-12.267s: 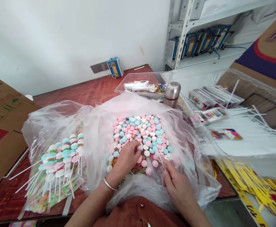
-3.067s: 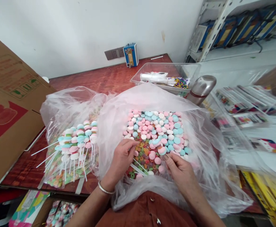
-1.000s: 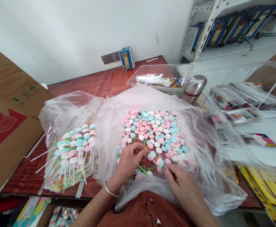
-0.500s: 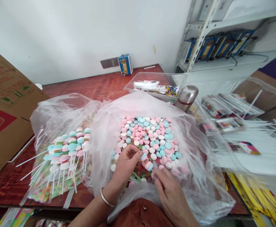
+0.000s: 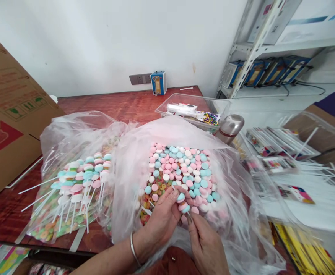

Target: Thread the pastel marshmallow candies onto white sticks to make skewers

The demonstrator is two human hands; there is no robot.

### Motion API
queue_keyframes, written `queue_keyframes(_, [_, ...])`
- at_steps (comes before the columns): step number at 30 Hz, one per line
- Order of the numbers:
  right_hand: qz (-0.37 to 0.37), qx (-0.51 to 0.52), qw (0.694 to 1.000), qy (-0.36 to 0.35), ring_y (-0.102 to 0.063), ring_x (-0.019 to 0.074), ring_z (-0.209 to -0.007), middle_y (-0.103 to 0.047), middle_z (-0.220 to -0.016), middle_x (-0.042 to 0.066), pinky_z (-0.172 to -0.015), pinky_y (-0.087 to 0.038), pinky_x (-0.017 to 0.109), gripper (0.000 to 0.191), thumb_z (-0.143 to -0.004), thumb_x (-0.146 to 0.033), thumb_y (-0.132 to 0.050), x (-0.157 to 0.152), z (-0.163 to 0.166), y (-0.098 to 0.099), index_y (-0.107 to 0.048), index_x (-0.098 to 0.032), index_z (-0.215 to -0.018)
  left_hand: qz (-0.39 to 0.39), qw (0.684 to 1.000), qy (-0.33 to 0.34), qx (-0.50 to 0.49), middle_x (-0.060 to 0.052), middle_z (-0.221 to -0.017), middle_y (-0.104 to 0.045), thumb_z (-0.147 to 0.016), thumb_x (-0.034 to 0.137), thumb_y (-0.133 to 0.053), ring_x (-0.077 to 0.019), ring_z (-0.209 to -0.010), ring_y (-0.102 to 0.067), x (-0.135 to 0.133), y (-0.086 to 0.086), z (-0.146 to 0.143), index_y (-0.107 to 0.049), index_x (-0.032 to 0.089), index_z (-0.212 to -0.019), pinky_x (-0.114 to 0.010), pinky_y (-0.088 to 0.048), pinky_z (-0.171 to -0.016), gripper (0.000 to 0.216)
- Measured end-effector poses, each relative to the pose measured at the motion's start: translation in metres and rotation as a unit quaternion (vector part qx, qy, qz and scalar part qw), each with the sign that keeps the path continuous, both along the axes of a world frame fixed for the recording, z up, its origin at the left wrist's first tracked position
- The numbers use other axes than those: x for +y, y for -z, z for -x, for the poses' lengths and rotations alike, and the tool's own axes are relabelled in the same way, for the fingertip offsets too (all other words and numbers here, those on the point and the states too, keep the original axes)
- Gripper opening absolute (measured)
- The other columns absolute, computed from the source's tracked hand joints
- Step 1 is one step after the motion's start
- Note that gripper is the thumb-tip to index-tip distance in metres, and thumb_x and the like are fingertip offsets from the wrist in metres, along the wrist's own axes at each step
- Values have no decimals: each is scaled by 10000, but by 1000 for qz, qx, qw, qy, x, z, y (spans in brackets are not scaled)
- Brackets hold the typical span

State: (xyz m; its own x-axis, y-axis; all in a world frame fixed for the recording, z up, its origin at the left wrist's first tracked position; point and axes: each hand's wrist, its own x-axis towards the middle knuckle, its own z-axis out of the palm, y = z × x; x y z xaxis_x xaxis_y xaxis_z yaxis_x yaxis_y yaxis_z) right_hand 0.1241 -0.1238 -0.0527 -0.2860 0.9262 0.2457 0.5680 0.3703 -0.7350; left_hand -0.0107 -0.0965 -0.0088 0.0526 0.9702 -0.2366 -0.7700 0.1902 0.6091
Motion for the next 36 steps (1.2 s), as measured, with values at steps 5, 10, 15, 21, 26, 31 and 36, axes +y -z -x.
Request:
queue_keyframes(5, [20,25,999,7,-645,168,-601,-662,-691,27,-537,-471,224,335,-996,-300,-360,1,6,-3,-590,-202,-773,-12,1000,5,5,-64,-889,-615,-943,337,-546,-144,-786,-595,-7,6,-7,-616,150,-950,-248,-428,-693,200])
queue_keyframes(10, [142,114,983,-10,-621,168,-646,-678,-731,28,-573,-490,216,352,-982,-389,-403,11,6,-11,-633,-194,-801,-1,991,23,135,-106,-1026,-654,-928,476,-531,-200,-873,-633,-4,8,3,-606,185,-1152,-329,-473,-795,374])
queue_keyframes(15, [210,143,966,52,-608,194,-730,-638,-713,12,-606,-480,224,351,-942,-472,-449,20,-10,-9,-605,-207,-772,-134,787,-54,600,-104,-1178,-623,-967,327,-471,-251,-1099,-554,25,14,49,-607,238,-1215,-423,-413,-981,297])
queue_keyframes(21, [230,134,963,44,-535,170,-649,-585,-695,3,-554,-418,223,368,-933,-487,-440,21,-19,-1,-534,-211,-709,-171,509,1,844,-89,-959,-638,-867,109,-557,-267,-957,-546,48,30,75,-646,199,-931,-417,-445,-862,142])
queue_keyframes(26, [251,152,955,50,-448,144,-570,-506,-629,-23,-507,-363,222,369,-922,-506,-462,19,-24,2,-560,-206,-731,-157,601,-50,782,-72,-951,-641,-898,131,-503,-222,-929,-578,44,23,74,-626,193,-921,-350,-453,-836,139])
queue_keyframes(31, [263,184,944,78,-355,121,-495,-442,-582,-42,-429,-276,217,378,-921,-519,-462,20,-31,2,-586,-199,-763,-66,808,21,585,-31,-875,-677,-862,245,-557,-178,-781,-621,40,11,62,-637,196,-1016,-297,-484,-719,181])
queue_keyframes(36, [258,192,944,76,-341,113,-480,-459,-583,-39,-411,-269,213,374,-927,-512,-467,20,-30,-3,-600,-197,-775,-14,877,160,454,-22,-754,-686,-811,276,-589,-135,-585,-594,43,15,38,-654,175,-949,-254,-472,-566,183])
